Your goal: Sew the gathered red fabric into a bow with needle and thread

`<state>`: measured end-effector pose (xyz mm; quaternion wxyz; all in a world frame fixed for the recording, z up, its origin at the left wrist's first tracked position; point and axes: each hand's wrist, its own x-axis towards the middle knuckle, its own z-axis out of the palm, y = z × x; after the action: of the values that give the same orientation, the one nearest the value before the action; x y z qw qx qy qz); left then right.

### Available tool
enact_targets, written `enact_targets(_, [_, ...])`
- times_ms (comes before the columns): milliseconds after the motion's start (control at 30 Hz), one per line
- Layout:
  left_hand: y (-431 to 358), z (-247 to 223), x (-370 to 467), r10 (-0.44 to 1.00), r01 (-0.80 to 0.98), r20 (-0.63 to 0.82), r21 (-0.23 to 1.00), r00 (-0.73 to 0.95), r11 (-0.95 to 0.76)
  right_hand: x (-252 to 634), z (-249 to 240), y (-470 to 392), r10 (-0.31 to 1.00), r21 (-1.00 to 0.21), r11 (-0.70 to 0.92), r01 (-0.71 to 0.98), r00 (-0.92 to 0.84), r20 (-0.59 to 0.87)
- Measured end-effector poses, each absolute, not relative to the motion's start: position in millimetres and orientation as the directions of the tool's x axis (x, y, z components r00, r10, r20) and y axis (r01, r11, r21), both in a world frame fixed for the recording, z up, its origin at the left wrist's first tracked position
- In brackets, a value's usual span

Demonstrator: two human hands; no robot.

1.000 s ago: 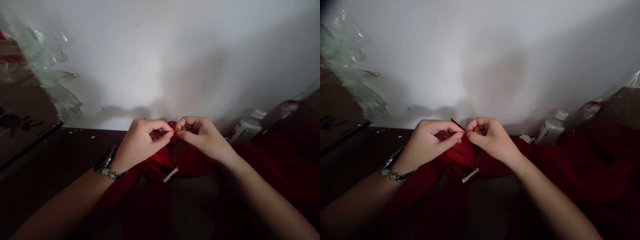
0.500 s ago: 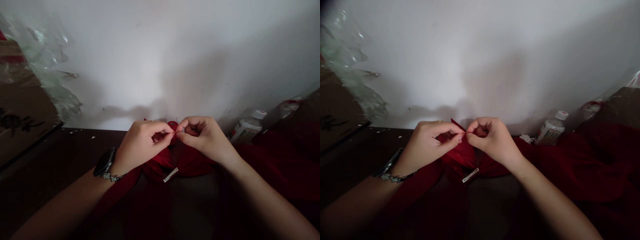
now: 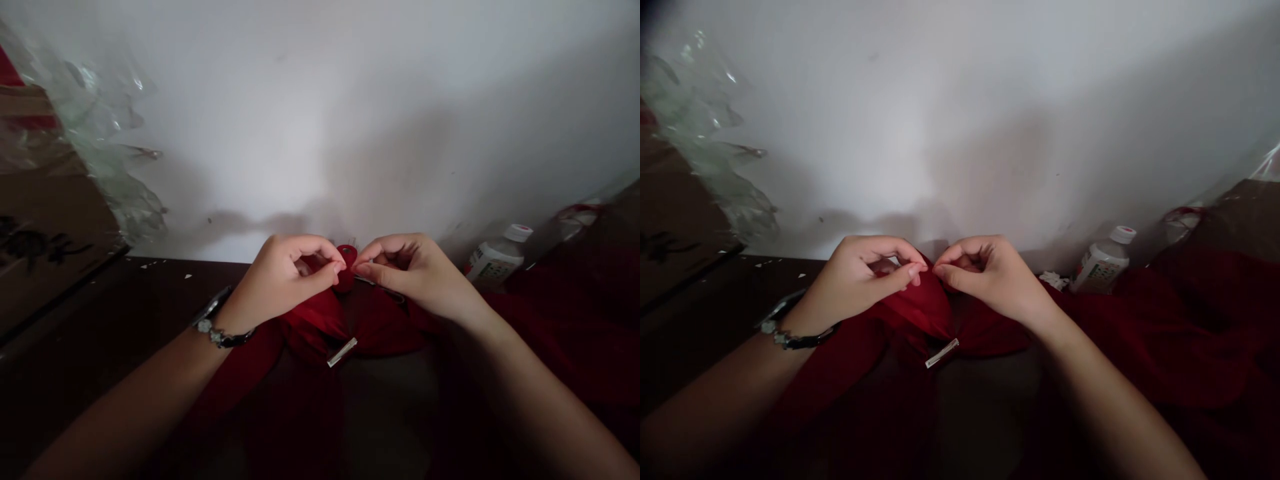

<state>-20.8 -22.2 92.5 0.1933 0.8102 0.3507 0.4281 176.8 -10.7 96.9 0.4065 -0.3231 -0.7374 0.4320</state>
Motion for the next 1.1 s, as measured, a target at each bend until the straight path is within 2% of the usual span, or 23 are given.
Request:
enact_targets(100, [-12.8,92.4,-27.6,0.764,0.460,0.542,0.612,0.350,-0.644,181.6,99.5,-8.6,0.842,-0.915,0.393,0.096,-0.437,0.316])
enact_targets(200, [-9.6,94.2,-32.9,0.708,0.564,0.670,0.502,0.225,-0.655,183.8,98.9,-7.3,0.846,-0.911,0.409,0.061,-0.398,0.353])
enact_targets(300, [-16.9,97.7,-33.4,0.510,0.625,0.840,0.299,0.187,-0.721,182.8,97.0,-7.6,0.845,-0.904,0.423,0.064,-0.389,0.368])
enact_targets(367, [-24.4,99.1,-31.4,0.363,0.658,0.888,0.097,0.282,-0.747,180.8,96.0,-10.0,0.843,-0.898,0.435,0.072,-0.384,0.377])
enact_targets(467, [-31.4,97.6,-27.5,0.221,0.652,0.844,-0.185,0.488,-0.735,177.7,95.5,-17.1,0.829,-0.869,0.480,0.121,-0.386,0.405])
enact_targets(533, [-31.4,94.7,-25.6,0.183,0.638,0.817,-0.265,0.547,-0.723,177.0,95.9,-22.1,0.812,-0.834,0.522,0.176,-0.400,0.424])
enact_targets(633, [-25.9,89.2,-24.8,0.140,0.633,0.841,-0.272,0.522,-0.724,178.7,96.6,-23.7,0.787,-0.823,0.526,0.214,-0.489,0.376])
enact_targets(767, [-13.5,78.9,-26.3,0.118,0.592,0.919,-0.139,0.375,-0.794,180.0,94.1,-13.5,0.734,-0.883,0.453,0.120,-0.612,0.293])
enact_targets(933, [-2.3,67.3,-27.2,0.009,0.453,0.941,-0.155,0.339,-0.878,172.4,83.7,-5.0,0.684,-0.906,0.421,-0.044,-0.641,0.349])
enact_targets(1100, [-3.8,68.0,-26.7,0.085,0.342,0.929,-0.047,0.361,-0.939,170.4,78.8,-4.7,0.621,-0.893,0.428,-0.137,-0.674,0.401])
